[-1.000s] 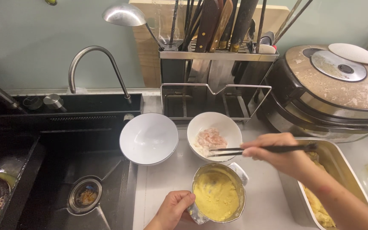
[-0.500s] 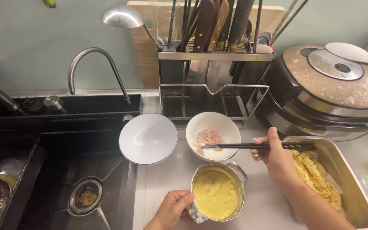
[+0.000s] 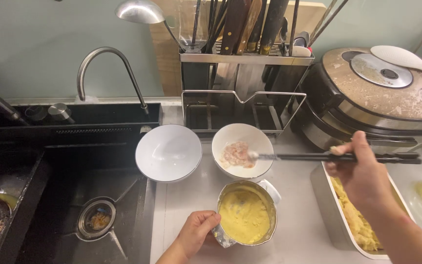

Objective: The recorder uses chopsticks to dip pieces of raw chicken into batter and then places them into a metal container.

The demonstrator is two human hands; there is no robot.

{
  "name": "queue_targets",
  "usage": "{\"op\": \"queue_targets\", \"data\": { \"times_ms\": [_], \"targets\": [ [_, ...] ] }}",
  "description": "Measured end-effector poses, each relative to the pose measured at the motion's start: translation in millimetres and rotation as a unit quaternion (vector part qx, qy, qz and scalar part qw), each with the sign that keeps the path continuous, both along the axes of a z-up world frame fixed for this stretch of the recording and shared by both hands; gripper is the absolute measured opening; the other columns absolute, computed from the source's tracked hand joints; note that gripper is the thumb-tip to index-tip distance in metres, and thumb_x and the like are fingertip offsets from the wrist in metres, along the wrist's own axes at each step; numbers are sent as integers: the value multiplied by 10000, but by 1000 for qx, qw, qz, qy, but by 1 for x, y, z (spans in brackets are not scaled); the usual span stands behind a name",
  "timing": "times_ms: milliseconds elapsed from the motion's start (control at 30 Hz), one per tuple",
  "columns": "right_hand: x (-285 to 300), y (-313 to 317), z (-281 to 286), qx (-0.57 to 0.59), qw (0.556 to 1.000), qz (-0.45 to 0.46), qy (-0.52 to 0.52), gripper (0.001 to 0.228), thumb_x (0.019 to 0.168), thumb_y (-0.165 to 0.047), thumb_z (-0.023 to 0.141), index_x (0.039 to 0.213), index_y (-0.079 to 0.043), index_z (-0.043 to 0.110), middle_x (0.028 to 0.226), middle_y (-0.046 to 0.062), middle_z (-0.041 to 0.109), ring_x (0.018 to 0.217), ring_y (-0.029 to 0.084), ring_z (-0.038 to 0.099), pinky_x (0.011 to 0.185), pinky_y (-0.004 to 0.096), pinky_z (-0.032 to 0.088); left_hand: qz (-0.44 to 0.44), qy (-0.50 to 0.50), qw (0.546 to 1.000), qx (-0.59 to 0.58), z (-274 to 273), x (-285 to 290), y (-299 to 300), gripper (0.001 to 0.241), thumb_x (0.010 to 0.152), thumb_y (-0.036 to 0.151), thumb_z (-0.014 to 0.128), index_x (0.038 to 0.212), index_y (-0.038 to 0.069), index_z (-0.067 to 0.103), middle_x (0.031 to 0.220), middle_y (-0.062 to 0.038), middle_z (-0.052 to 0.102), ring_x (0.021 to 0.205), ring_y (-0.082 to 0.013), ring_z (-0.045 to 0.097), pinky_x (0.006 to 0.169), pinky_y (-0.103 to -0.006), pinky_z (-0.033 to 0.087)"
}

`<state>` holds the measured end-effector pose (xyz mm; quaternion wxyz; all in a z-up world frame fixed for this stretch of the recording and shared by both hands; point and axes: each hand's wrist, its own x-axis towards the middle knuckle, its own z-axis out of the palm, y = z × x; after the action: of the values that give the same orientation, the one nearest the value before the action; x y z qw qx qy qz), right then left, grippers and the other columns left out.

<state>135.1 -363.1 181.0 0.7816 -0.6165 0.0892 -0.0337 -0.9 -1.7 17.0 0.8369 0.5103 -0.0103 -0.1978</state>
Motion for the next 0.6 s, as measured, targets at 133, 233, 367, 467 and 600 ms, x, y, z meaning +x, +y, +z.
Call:
{"op": "queue_targets", "data": {
  "times_ms": [133,233,367,467,600],
  "targets": [
    [-29,-4,2,-60,998,-10,-16,499,1175,-410,474,863,-38,589,883,99,636,683,240,586,628,392,474,0,29,1000,6,6,0,1,325,1009,248,567,905,-16,725,818,-50,744,722,-111,697,706,-293,617],
    [-50,8,-15,-205,977,50,-29,615,1130,-367,459,775,72,704,649,205,665,551,269,594,561,401,497,-5,25,999,27,-3,-1,2,333,1007,262,563,905,-13,722,815,-46,744,722,-108,704,690,-292,621],
    [-71,44,-12,-267,948,173,-5,388,955,-237,608,805,57,813,630,170,761,534,209,665,505,329,518,-3,-7,1000,21,-12,-1,2,344,1040,260,577,949,-33,733,852,-67,745,745,-111,692,707,-285,606],
    [-62,53,8,-290,932,204,-71,405,966,-263,590,812,31,821,648,144,783,537,175,685,489,292,523,-6,21,1000,3,-6,-1,1,338,1028,259,574,951,-32,727,856,-78,749,738,-134,709,712,-318,630],
    [-23,63,52,-250,938,164,-174,592,1092,-389,434,766,10,727,742,91,743,570,136,649,504,255,508,-11,48,999,-4,0,0,1,340,1019,264,564,952,-33,716,861,-90,755,752,-162,737,724,-365,664]
  ]
}}
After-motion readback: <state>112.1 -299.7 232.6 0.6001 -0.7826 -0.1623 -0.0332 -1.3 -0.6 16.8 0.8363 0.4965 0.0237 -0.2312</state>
